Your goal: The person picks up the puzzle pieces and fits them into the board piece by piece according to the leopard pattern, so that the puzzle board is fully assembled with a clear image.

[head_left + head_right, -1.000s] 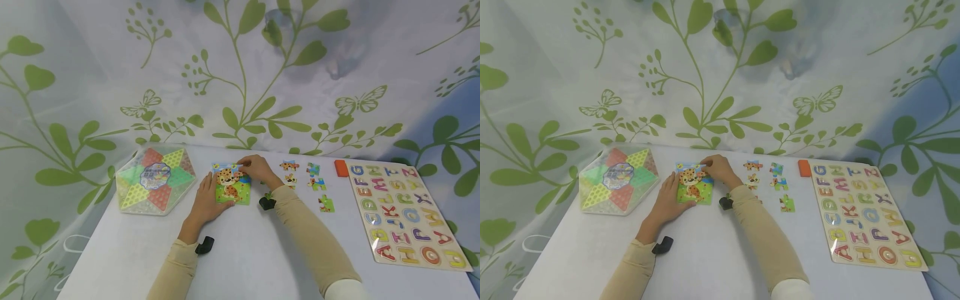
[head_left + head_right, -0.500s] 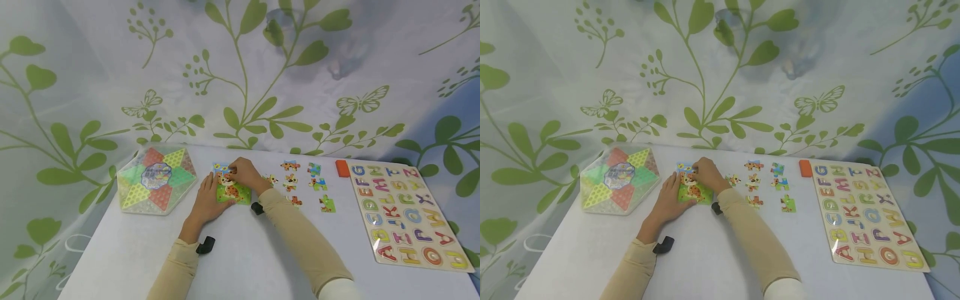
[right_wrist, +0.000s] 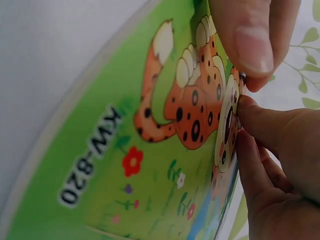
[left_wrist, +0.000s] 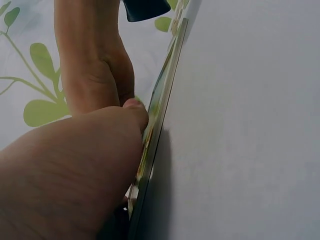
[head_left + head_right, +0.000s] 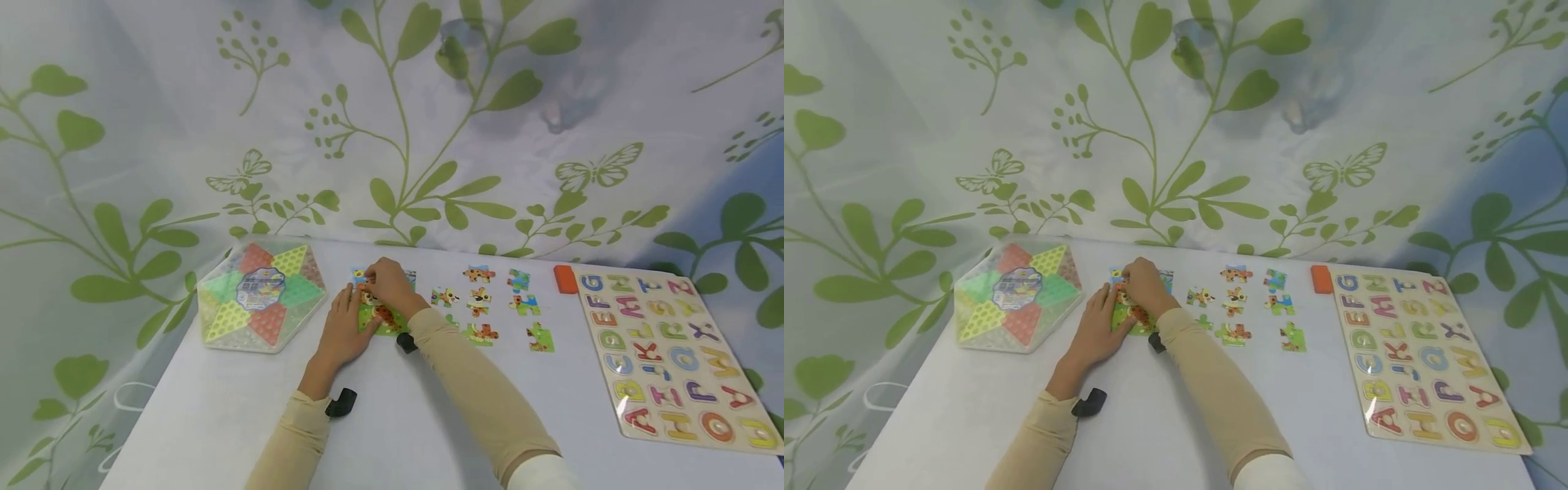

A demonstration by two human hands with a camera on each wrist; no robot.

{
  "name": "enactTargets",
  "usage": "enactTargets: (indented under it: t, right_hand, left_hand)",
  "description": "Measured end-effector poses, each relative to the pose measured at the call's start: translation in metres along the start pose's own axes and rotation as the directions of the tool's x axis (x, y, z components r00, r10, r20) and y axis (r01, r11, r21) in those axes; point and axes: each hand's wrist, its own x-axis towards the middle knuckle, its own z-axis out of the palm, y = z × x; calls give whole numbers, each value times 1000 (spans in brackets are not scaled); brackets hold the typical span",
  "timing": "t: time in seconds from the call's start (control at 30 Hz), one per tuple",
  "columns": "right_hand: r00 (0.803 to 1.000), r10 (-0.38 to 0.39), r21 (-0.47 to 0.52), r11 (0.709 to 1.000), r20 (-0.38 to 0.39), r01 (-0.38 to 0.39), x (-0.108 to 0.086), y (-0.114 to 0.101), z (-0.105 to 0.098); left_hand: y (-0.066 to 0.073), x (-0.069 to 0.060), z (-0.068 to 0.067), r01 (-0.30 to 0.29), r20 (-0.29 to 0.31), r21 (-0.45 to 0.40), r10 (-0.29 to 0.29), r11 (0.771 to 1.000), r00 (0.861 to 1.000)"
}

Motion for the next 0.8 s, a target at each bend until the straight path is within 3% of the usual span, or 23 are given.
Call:
enactTargets:
  t: [0.17, 0.27, 0.53, 0.8]
  right_hand:
    - [999, -24, 93, 995, 29, 21, -4, 5, -9]
    - [998, -42, 154, 988, 49, 34, -9, 20, -18]
    - [999, 35, 247, 969, -40, -24, -41, 95, -66]
    - [985, 143, 158, 979, -95, -127, -74, 164, -120]
  left_hand:
    - [3, 0, -1, 11, -23, 23, -10, 1000, 1000]
    - [4, 1, 1, 25, -18, 35, -24, 999, 1000]
    - [1, 4, 6, 65, -10, 43, -64, 997, 998]
    - [4, 3, 4, 58, -11, 21, -58, 998, 998]
